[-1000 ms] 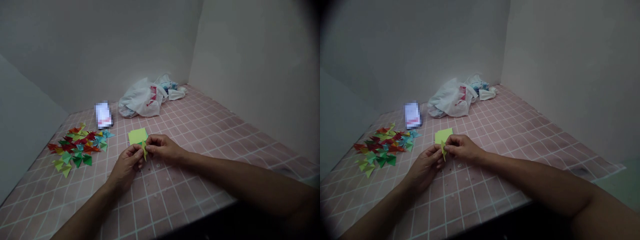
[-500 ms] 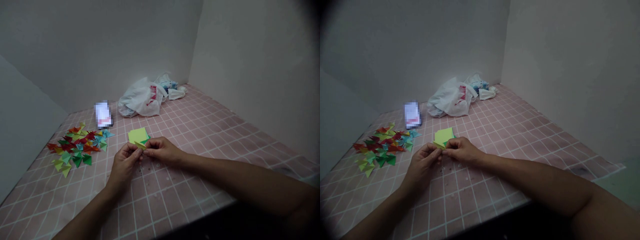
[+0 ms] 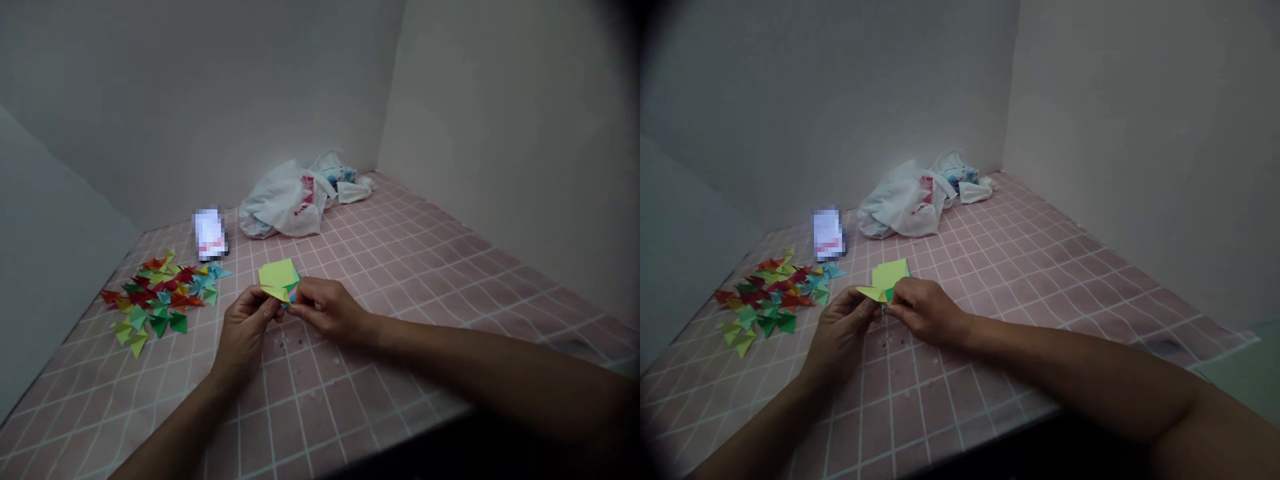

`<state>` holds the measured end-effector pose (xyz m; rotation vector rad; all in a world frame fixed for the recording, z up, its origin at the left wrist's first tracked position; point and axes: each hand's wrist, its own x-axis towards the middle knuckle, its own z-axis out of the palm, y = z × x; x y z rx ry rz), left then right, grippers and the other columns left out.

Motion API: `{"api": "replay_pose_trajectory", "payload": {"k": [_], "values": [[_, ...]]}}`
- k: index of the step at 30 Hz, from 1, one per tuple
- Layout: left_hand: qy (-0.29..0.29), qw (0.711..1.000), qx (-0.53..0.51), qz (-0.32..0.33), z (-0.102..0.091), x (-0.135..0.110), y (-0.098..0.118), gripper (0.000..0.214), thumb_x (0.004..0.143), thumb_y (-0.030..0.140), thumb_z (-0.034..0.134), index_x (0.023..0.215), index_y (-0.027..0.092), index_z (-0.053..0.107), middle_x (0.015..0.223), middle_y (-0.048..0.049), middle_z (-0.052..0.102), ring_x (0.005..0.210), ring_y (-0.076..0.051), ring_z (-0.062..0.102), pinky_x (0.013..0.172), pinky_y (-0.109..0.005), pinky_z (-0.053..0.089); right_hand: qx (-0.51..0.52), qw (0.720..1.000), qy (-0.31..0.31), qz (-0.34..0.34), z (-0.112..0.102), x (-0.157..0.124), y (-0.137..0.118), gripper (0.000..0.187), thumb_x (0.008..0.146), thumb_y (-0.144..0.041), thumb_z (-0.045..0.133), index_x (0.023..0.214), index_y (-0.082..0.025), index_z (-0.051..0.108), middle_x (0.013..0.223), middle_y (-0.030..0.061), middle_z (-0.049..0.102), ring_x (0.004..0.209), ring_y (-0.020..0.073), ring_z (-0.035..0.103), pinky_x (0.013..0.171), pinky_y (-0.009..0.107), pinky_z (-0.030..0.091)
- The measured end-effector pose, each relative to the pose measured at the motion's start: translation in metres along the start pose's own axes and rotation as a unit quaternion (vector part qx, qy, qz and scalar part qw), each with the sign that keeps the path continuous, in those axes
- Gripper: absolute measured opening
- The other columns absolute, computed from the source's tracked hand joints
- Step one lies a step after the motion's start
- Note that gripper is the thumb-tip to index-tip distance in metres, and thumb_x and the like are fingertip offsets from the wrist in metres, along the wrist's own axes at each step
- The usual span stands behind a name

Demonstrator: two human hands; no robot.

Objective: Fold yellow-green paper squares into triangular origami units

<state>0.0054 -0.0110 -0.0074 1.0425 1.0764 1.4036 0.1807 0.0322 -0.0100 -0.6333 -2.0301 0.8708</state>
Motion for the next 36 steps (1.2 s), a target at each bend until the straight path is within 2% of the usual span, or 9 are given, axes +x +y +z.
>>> {"api": "replay_pose_trajectory", "payload": {"k": [2, 6, 11, 17, 24, 27, 31, 36], "values": [[-0.001, 1.0, 0.011, 0.008, -0.001, 0.0004, 0.0021, 0.012, 0.078, 0.027, 0.078, 0.079, 0.019, 0.07, 0.065, 0.003, 0.064, 0.063, -0.01, 0.057, 0.065, -0.021, 0.046, 0.028, 1.0, 0.003, 0.01, -0.0023, 0.0016, -0.0003, 0.024, 0.091, -0.027, 0.058, 0.069, -0.017, 0.051, 0.07, 0.0, 0.052, 0.066, 0.0121, 0.048, 0.064, 0.028, 0.035], [-0.004, 0.996, 0.082, 0.017, -0.0022, -0.0001, 0.0059, 0.011, 0.081, 0.028, 0.075, 0.083, 0.018, 0.072, 0.068, 0.0011, 0.066, 0.066, -0.012, 0.059, 0.068, -0.022, 0.047, 0.151, 0.985, 0.001, 0.079, -0.0039, 0.004, 0.0005, 0.013, 0.092, -0.029, 0.056, 0.086, -0.018, 0.058, 0.076, -0.0002, 0.057, 0.067, 0.0119, 0.05, 0.064, 0.027, 0.039], [-0.045, 0.993, 0.109, 0.02, -0.0022, -0.0013, 0.0041, 0.009, 0.083, 0.028, 0.073, 0.084, 0.018, 0.071, 0.07, 0.0008, 0.066, 0.068, -0.013, 0.06, 0.07, -0.024, 0.047, 0.249, 0.96, -0.018, 0.127, -0.0009, 0.0052, 0.0029, 0.01, 0.083, -0.026, 0.062, 0.083, -0.018, 0.058, 0.074, -0.0006, 0.059, 0.068, 0.0121, 0.052, 0.064, 0.026, 0.04], [-0.049, 0.994, 0.091, 0.026, -0.0017, -0.0014, 0.0028, 0.006, 0.084, 0.025, 0.072, 0.084, 0.02, 0.07, 0.068, 0.0018, 0.066, 0.066, -0.012, 0.06, 0.069, -0.023, 0.047, 0.238, 0.959, -0.022, 0.155, 0.0004, 0.0046, 0.0063, 0.015, 0.082, -0.029, 0.066, 0.079, -0.017, 0.058, 0.076, 0.0021, 0.063, 0.073, 0.0146, 0.056, 0.067, 0.028, 0.042], [-0.066, 0.996, 0.059, 0.007, -0.0038, -0.001, 0.0002, 0.008, 0.082, 0.027, 0.074, 0.084, 0.02, 0.071, 0.069, 0.0012, 0.067, 0.067, -0.013, 0.061, 0.069, -0.023, 0.048, 0.281, 0.948, -0.029, 0.15, 0.002, 0.0043, 0.0069, 0.02, 0.088, -0.034, 0.061, 0.08, -0.017, 0.057, 0.069, -0.0008, 0.057, 0.063, 0.0113, 0.049, 0.061, 0.026, 0.038], [-0.066, 0.995, 0.071, 0.003, -0.0012, -0.0024, 0.0014, 0.01, 0.08, 0.028, 0.076, 0.082, 0.019, 0.071, 0.068, 0.0008, 0.067, 0.065, -0.012, 0.061, 0.068, -0.023, 0.049, 0.258, 0.955, -0.017, 0.143, 0.0019, 0.0037, 0.0051, 0.018, 0.088, -0.033, 0.062, 0.081, -0.017, 0.055, 0.071, -0.0005, 0.058, 0.066, 0.012, 0.051, 0.063, 0.026, 0.04], [-0.033, 0.999, 0.035, -0.02, 0.0018, -0.0035, 0.0016, 0.016, 0.077, 0.031, 0.079, 0.082, 0.019, 0.071, 0.071, 0.0006, 0.068, 0.065, -0.012, 0.062, 0.068, -0.023, 0.052, 0.22, 0.968, -0.003, 0.118, 0.0013, 0.0033, 0.0026, 0.012, 0.083, -0.025, 0.065, 0.086, -0.019, 0.055, 0.074, -0.002, 0.056, 0.067, 0.0115, 0.05, 0.062, 0.026, 0.039], [-0.027, 0.999, -0.011, -0.038, 0.0014, -0.0023, -0.0017, 0.02, 0.072, 0.031, 0.083, 0.082, 0.018, 0.072, 0.08, -0.0008, 0.071, 0.073, -0.014, 0.065, 0.074, -0.026, 0.055, 0.322, 0.932, -0.03, 0.163, 0.0018, 0.0052, 0.003, 0.016, 0.078, -0.024, 0.068, 0.084, -0.019, 0.054, 0.068, -0.0038, 0.055, 0.063, 0.0108, 0.05, 0.059, 0.025, 0.039]]}}
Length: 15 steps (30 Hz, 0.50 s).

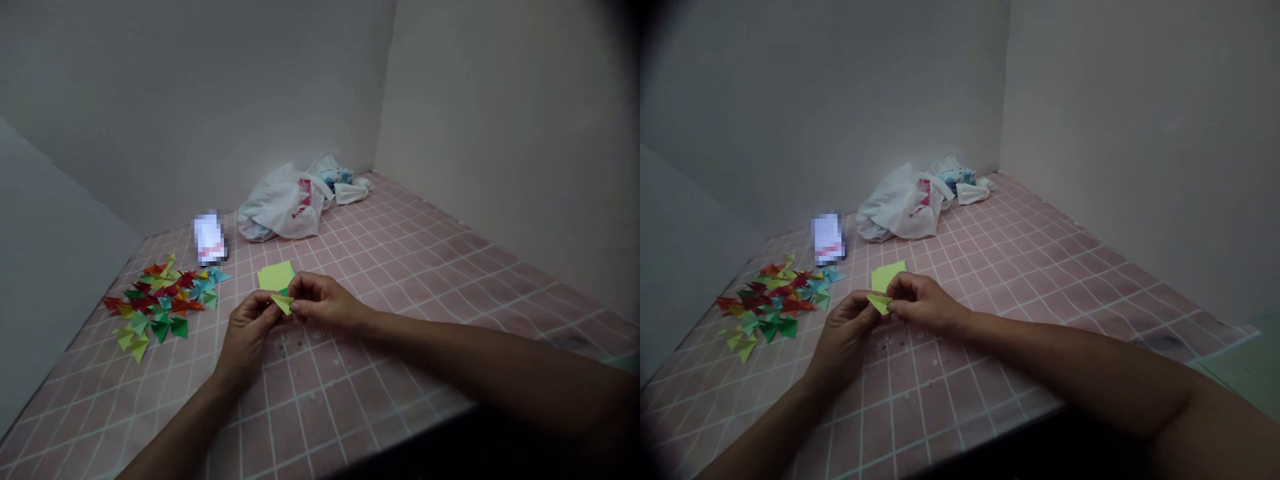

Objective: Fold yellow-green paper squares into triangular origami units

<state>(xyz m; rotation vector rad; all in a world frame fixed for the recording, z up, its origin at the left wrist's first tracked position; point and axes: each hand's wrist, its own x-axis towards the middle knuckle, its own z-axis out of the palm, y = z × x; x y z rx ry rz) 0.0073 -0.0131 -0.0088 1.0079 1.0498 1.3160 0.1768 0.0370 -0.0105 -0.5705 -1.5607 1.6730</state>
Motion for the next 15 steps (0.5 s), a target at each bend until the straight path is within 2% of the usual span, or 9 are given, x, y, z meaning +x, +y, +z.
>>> {"api": "replay_pose_trajectory", "payload": {"k": [6, 10, 15], "values": [[-0.005, 1.0, -0.021, -0.021, 0.0015, -0.0002, -0.0004, 0.023, 0.072, 0.032, 0.083, 0.083, 0.018, 0.069, 0.078, 0.0, 0.07, 0.07, -0.013, 0.066, 0.075, -0.028, 0.057, 0.064, 0.997, -0.003, 0.046, 0.0011, 0.0009, 0.0011, 0.016, 0.076, -0.024, 0.068, 0.082, -0.017, 0.055, 0.071, -0.0027, 0.058, 0.062, 0.0096, 0.051, 0.06, 0.025, 0.039], [0.007, 0.999, -0.047, -0.022, 0.0028, -0.0001, 0.0001, 0.028, 0.068, 0.03, 0.086, 0.084, 0.019, 0.066, 0.078, 0.0021, 0.069, 0.067, -0.013, 0.066, 0.071, -0.028, 0.058, 0.083, 0.995, -0.005, 0.055, 0.0019, 0.0013, -0.0011, 0.017, 0.073, -0.021, 0.07, 0.083, -0.017, 0.056, 0.071, -0.0032, 0.06, 0.062, 0.0094, 0.052, 0.061, 0.024, 0.04], [-0.012, 0.998, -0.045, -0.035, 0.0021, 0.0006, -0.0001, 0.026, 0.071, 0.03, 0.084, 0.085, 0.018, 0.066, 0.081, 0.0011, 0.069, 0.071, -0.014, 0.067, 0.074, -0.03, 0.058, 0.102, 0.993, -0.001, 0.053, 0.003, 0.0017, -0.0027, 0.017, 0.071, -0.02, 0.071, 0.08, -0.017, 0.057, 0.072, -0.0036, 0.061, 0.064, 0.0093, 0.055, 0.063, 0.024, 0.042]]}}
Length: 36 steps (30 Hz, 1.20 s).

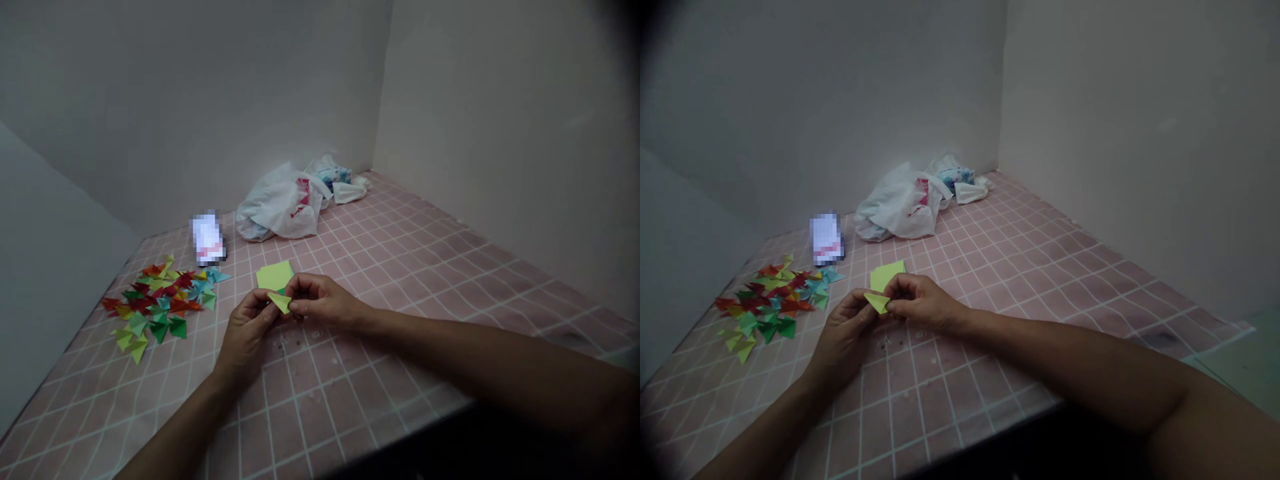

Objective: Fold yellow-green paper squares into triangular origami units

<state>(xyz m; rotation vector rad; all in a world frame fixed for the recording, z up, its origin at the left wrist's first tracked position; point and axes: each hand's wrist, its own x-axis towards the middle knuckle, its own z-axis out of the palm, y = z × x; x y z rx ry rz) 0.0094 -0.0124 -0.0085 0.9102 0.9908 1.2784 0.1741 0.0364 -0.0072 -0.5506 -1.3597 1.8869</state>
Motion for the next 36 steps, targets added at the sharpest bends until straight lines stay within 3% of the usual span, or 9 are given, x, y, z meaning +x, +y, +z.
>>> {"api": "replay_pose_trajectory", "payload": {"k": [5, 10, 12, 17, 23, 27, 31, 36], "values": [[-0.021, 0.999, 0.027, 0.003, -0.0003, -0.0017, -0.0006, 0.022, 0.073, 0.03, 0.083, 0.085, 0.019, 0.068, 0.079, -0.0003, 0.071, 0.073, -0.015, 0.068, 0.075, -0.029, 0.056, -0.021, 1.0, 0.011, -0.009, 0.0003, -0.0002, 0.0035, 0.021, 0.078, -0.031, 0.069, 0.078, -0.018, 0.053, 0.071, -0.0015, 0.062, 0.063, 0.0107, 0.054, 0.061, 0.025, 0.041], [-0.02, 0.993, 0.103, 0.06, 0.0008, -0.004, 0.0011, 0.012, 0.078, 0.027, 0.078, 0.084, 0.019, 0.071, 0.077, 0.0, 0.07, 0.072, -0.013, 0.066, 0.073, -0.026, 0.056, -0.19, 0.975, 0.095, -0.065, -0.001, -0.0026, 0.0004, 0.028, 0.079, -0.037, 0.072, 0.074, -0.018, 0.053, 0.067, -0.0034, 0.053, 0.062, 0.0107, 0.046, 0.057, 0.025, 0.034], [-0.013, 0.988, 0.13, 0.089, 0.0014, -0.0041, 0.0023, 0.009, 0.08, 0.024, 0.076, 0.083, 0.019, 0.07, 0.077, 0.0, 0.069, 0.072, -0.013, 0.066, 0.073, -0.026, 0.056, -0.232, 0.965, 0.098, -0.072, -0.0012, -0.0032, -0.001, 0.027, 0.08, -0.036, 0.072, 0.07, -0.018, 0.055, 0.066, -0.0024, 0.054, 0.063, 0.0111, 0.046, 0.058, 0.025, 0.034], [0.014, 0.975, 0.178, 0.131, 0.0024, -0.004, 0.005, 0.005, 0.08, 0.018, 0.074, 0.081, 0.019, 0.07, 0.079, -0.0007, 0.069, 0.072, -0.014, 0.068, 0.071, -0.025, 0.055, -0.159, 0.984, 0.069, -0.049, -0.0017, -0.0012, 0.0023, 0.019, 0.08, -0.033, 0.067, 0.075, -0.016, 0.062, 0.073, 0.0018, 0.064, 0.068, 0.0129, 0.054, 0.064, 0.027, 0.039], [-0.02, 0.943, 0.277, 0.185, -0.0003, -0.0046, 0.0034, 0.004, 0.085, 0.017, 0.068, 0.083, 0.02, 0.068, 0.082, -0.0014, 0.068, 0.076, -0.015, 0.067, 0.075, -0.026, 0.053, -0.134, 0.987, 0.088, -0.01, -0.002, -0.0019, 0.0044, 0.023, 0.079, -0.035, 0.067, 0.069, -0.016, 0.058, 0.06, -0.0038, 0.052, 0.057, 0.0092, 0.042, 0.056, 0.024, 0.033], [-0.037, 0.919, 0.324, 0.223, -0.0053, -0.0032, 0.0002, 0.005, 0.088, 0.017, 0.065, 0.086, 0.02, 0.068, 0.084, -0.0013, 0.067, 0.079, -0.015, 0.066, 0.076, -0.028, 0.052, -0.118, 0.989, 0.088, -0.013, 0.0, -0.0036, 0.0029, 0.024, 0.081, -0.035, 0.066, 0.069, -0.016, 0.059, 0.061, -0.0037, 0.051, 0.059, 0.0097, 0.044, 0.058, 0.024, 0.033], [-0.013, 0.91, 0.346, 0.227, -0.0072, -0.0022, -0.0011, 0.003, 0.088, 0.019, 0.064, 0.088, 0.02, 0.067, 0.083, -0.0007, 0.067, 0.078, -0.015, 0.066, 0.074, -0.027, 0.052, -0.104, 0.992, 0.062, -0.031, 0.0009, -0.0037, 0.0036, 0.02, 0.083, -0.033, 0.065, 0.073, -0.015, 0.062, 0.071, -0.0001, 0.06, 0.066, 0.0111, 0.052, 0.063, 0.025, 0.037], [0.015, 0.907, 0.353, 0.229, -0.0062, -0.0025, 0.0, 0.004, 0.088, 0.017, 0.062, 0.087, 0.02, 0.065, 0.08, 0.0003, 0.067, 0.075, -0.015, 0.066, 0.071, -0.026, 0.052, -0.083, 0.996, 0.035, 0.006, 0.0019, -0.0042, 0.0041, 0.015, 0.083, -0.03, 0.061, 0.078, -0.016, 0.061, 0.062, -0.0038, 0.053, 0.053, 0.0084, 0.042, 0.052, 0.024, 0.031]]}}
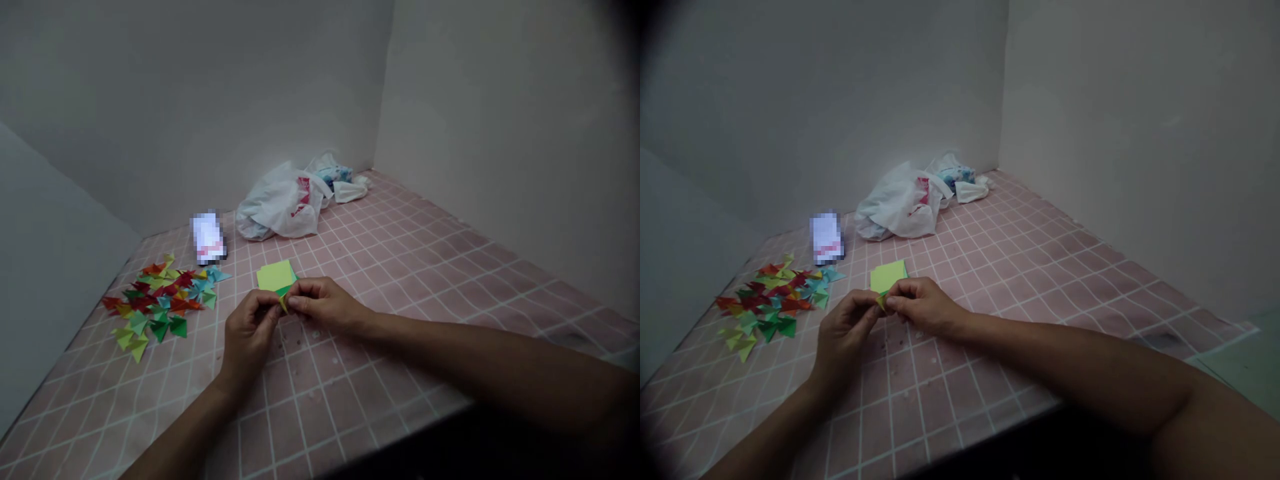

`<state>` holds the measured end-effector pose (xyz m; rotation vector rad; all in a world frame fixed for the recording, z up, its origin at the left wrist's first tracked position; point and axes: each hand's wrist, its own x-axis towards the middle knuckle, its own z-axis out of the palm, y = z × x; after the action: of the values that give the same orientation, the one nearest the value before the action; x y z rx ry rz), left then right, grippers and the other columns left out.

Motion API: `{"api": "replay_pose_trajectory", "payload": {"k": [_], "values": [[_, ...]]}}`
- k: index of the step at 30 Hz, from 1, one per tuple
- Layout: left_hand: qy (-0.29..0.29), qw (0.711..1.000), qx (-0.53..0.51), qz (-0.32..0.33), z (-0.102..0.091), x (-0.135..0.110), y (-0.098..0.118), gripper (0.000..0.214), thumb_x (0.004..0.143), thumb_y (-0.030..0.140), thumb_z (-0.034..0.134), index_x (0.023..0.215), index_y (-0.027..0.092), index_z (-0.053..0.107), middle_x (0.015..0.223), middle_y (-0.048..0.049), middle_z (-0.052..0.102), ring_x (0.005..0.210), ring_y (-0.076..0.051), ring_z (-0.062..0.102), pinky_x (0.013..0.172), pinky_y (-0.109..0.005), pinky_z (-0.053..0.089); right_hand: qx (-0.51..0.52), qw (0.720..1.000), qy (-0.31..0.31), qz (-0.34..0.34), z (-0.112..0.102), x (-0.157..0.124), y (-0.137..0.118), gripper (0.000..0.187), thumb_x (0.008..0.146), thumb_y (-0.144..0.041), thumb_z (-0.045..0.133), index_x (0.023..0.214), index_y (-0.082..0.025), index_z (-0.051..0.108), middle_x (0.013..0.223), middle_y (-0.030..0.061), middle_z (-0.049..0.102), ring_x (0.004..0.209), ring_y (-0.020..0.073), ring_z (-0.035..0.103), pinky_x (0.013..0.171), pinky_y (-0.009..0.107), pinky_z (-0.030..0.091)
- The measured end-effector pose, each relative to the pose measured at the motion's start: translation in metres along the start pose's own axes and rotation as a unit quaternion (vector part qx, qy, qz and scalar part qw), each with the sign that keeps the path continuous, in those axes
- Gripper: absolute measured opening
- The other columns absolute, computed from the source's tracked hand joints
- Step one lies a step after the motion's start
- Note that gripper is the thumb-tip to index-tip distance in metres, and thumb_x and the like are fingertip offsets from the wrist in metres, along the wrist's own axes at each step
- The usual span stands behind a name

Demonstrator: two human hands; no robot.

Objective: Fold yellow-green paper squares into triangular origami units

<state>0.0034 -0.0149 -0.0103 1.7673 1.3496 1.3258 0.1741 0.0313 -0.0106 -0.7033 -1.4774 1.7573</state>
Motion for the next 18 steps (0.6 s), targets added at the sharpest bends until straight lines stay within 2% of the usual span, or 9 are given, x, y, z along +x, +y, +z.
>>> {"api": "replay_pose_trajectory", "payload": {"k": [3, 7, 11, 18], "values": [[0.009, 0.999, 0.027, 0.017, -0.0008, 0.0004, 0.0016, 0.005, 0.086, 0.015, 0.062, 0.085, 0.019, 0.064, 0.078, 0.0011, 0.066, 0.071, -0.014, 0.064, 0.068, -0.025, 0.05, 0.008, 1.0, -0.015, -0.003, 0.0018, -0.0012, -0.0007, 0.008, 0.08, -0.024, 0.061, 0.082, -0.017, 0.058, 0.065, -0.0042, 0.054, 0.054, 0.0083, 0.044, 0.052, 0.023, 0.033], [-0.001, 0.996, 0.074, 0.048, -0.002, -0.0001, 0.0028, 0.008, 0.086, 0.012, 0.061, 0.085, 0.019, 0.064, 0.078, 0.0013, 0.064, 0.071, -0.013, 0.061, 0.066, -0.024, 0.047, -0.072, 0.995, -0.002, -0.063, 0.002, -0.0023, -0.0006, 0.008, 0.079, -0.021, 0.065, 0.078, -0.017, 0.057, 0.064, -0.0049, 0.049, 0.058, 0.009, 0.042, 0.055, 0.024, 0.033], [-0.011, 0.993, 0.095, 0.066, -0.002, -0.0007, 0.0018, 0.009, 0.087, 0.012, 0.06, 0.085, 0.02, 0.064, 0.078, 0.0012, 0.063, 0.071, -0.013, 0.06, 0.066, -0.024, 0.046, -0.142, 0.984, 0.019, -0.103, 0.0003, -0.0022, -0.0006, 0.009, 0.08, -0.021, 0.066, 0.077, -0.016, 0.058, 0.07, -0.0023, 0.053, 0.066, 0.0107, 0.046, 0.061, 0.026, 0.035], [-0.012, 0.991, 0.105, 0.08, -0.0016, -0.0008, 0.0018, 0.009, 0.088, 0.012, 0.06, 0.085, 0.02, 0.063, 0.078, 0.0011, 0.063, 0.071, -0.013, 0.061, 0.066, -0.024, 0.046, -0.179, 0.977, 0.025, -0.111, 0.0006, -0.0036, -0.0047, 0.005, 0.081, -0.02, 0.061, 0.079, -0.016, 0.059, 0.07, -0.0023, 0.054, 0.065, 0.0112, 0.047, 0.062, 0.026, 0.036]]}}
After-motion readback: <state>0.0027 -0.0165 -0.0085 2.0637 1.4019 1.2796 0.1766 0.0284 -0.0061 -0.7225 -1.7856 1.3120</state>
